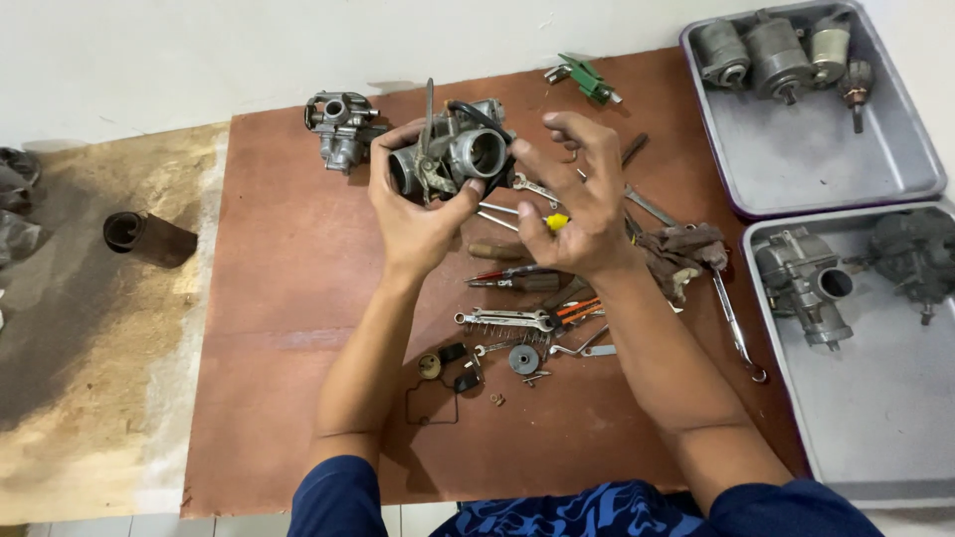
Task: Dismantling and cleaning internal components of a motorcycle carburetor.
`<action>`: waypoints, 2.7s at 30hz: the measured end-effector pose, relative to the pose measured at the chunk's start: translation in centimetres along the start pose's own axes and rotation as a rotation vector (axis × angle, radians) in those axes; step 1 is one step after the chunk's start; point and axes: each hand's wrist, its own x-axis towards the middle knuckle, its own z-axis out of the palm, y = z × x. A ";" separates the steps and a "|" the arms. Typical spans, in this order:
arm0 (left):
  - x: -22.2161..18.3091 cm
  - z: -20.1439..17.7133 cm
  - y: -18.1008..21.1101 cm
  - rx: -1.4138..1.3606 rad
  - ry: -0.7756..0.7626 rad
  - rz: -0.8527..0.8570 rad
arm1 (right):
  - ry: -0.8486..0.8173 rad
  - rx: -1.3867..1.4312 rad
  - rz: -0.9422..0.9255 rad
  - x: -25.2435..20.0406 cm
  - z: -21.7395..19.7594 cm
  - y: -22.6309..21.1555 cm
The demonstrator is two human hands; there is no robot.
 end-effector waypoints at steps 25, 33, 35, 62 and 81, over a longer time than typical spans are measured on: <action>0.0 0.5 1.6 0.100 0.000 0.119 | -0.106 0.065 0.005 -0.3 0.6 -1.6; 0.0 0.5 3.6 0.232 -0.143 0.061 | -0.178 0.020 0.158 -0.7 0.0 -1.5; -0.1 0.5 3.6 0.237 -0.140 0.057 | -0.164 -0.030 0.151 -0.8 0.1 -1.3; 0.2 -3.0 3.3 0.370 -0.152 0.114 | -0.096 0.127 0.265 2.5 -2.5 -3.6; -2.8 -5.4 -0.1 0.549 -0.254 -0.060 | -1.033 -0.188 0.832 -4.1 -8.8 1.2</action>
